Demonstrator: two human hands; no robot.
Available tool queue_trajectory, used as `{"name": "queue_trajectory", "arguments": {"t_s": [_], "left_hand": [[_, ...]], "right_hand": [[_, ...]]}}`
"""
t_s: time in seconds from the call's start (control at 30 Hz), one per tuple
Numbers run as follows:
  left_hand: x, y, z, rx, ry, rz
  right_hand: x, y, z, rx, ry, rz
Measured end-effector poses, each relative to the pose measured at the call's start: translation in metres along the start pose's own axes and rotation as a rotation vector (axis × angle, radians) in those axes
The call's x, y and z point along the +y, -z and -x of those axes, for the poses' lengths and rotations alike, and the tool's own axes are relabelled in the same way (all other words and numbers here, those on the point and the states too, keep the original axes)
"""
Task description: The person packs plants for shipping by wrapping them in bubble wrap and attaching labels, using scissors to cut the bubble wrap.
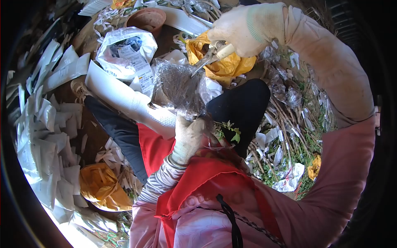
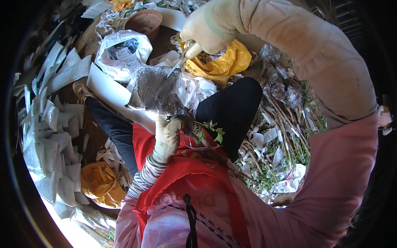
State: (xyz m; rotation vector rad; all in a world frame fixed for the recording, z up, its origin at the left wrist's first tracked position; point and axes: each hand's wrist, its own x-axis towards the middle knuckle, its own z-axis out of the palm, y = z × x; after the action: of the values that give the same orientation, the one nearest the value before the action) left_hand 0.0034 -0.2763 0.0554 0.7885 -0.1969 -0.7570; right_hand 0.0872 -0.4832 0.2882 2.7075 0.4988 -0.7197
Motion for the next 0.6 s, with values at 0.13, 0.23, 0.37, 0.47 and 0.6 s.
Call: {"name": "queue_trajectory", "arguments": {"t_s": [0.13,0.23,0.37,0.47,0.6], "left_hand": [[0.008,-0.010,0.002,0.082,0.021,-0.053],[-0.003,-0.008,0.004,0.113,-0.020,0.092],[-0.001,0.007,0.005,-0.006,0.085,0.134],[0.006,0.006,0.003,0.032,0.131,-0.023],[0.001,0.019,0.000,0.082,0.170,0.165]], "right_hand": [[-0.021,0.016,0.005,-0.150,-0.120,0.091],[-0.022,0.008,0.000,-0.238,-0.142,0.150],[-0.011,-0.015,0.006,-0.123,-0.072,0.041],[-0.003,-0.027,0.003,-0.109,-0.086,-0.037],[0.041,-0.069,-0.006,-0.188,-0.177,-0.057]]}}
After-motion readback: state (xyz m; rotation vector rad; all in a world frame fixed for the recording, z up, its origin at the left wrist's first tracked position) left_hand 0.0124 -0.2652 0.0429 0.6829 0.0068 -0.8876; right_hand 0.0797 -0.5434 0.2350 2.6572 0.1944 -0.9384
